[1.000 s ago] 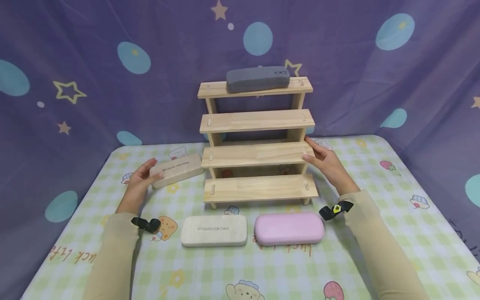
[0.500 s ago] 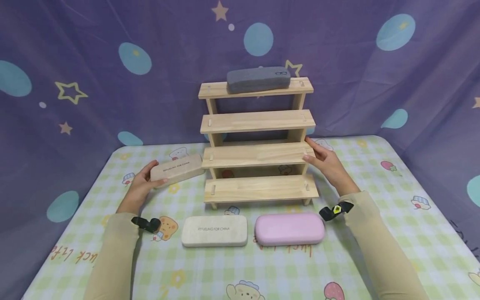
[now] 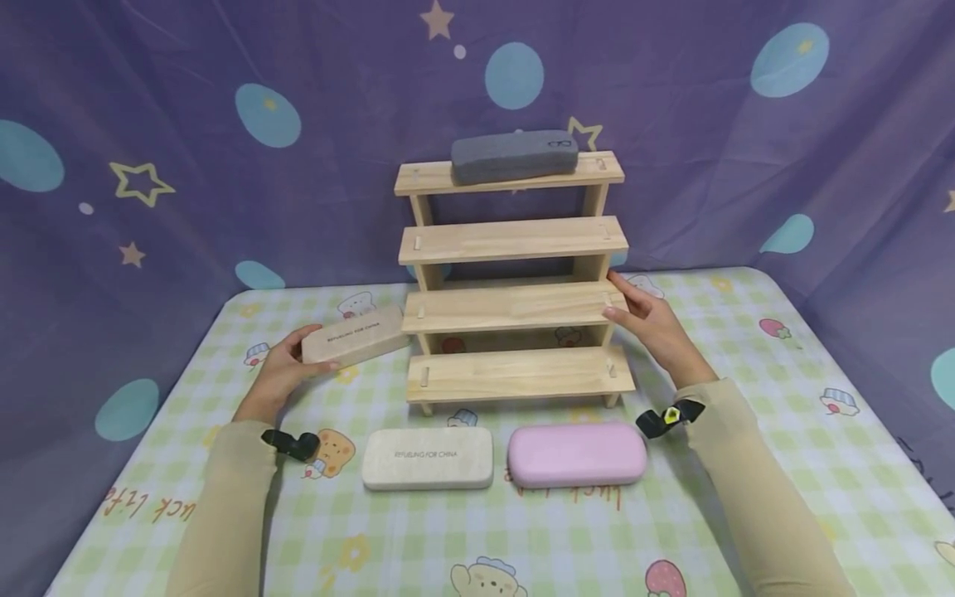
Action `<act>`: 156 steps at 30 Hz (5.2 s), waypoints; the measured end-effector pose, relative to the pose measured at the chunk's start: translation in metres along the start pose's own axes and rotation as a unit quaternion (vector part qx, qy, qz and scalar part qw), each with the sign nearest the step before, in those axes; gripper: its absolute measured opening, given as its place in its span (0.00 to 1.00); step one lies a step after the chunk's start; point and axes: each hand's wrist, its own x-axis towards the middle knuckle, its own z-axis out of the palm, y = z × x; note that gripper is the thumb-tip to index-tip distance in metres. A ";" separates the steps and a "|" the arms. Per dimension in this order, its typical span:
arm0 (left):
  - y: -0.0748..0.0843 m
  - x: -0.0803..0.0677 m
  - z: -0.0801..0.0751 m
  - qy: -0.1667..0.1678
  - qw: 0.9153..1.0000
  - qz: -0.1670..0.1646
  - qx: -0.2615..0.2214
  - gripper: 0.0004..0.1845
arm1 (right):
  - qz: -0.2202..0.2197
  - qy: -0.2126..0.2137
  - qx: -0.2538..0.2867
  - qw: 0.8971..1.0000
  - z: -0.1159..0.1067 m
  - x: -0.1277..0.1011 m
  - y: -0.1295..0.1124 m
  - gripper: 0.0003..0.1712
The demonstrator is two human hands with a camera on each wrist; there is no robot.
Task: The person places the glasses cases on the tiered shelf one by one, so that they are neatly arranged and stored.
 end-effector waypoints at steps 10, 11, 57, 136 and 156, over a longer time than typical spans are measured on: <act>-0.002 0.002 0.003 0.034 0.999 0.006 -0.004 0.45 | -0.003 -0.001 0.000 1.000 -0.002 0.001 0.000 0.36; -0.002 0.001 0.004 0.037 0.999 0.003 -0.004 0.45 | -0.003 0.000 0.001 1.000 -0.002 0.001 0.001 0.36; 0.112 -0.033 -0.038 0.059 0.995 0.070 -0.050 0.37 | -0.008 0.006 -0.003 1.000 0.000 0.001 0.004 0.37; 0.238 0.068 0.141 -0.097 0.988 0.103 -0.060 0.42 | 0.003 0.007 -0.005 1.000 0.001 0.000 0.002 0.36; 0.237 0.069 0.145 -0.115 0.985 0.125 -0.023 0.42 | -0.018 0.011 0.016 1.000 0.001 0.001 0.006 0.36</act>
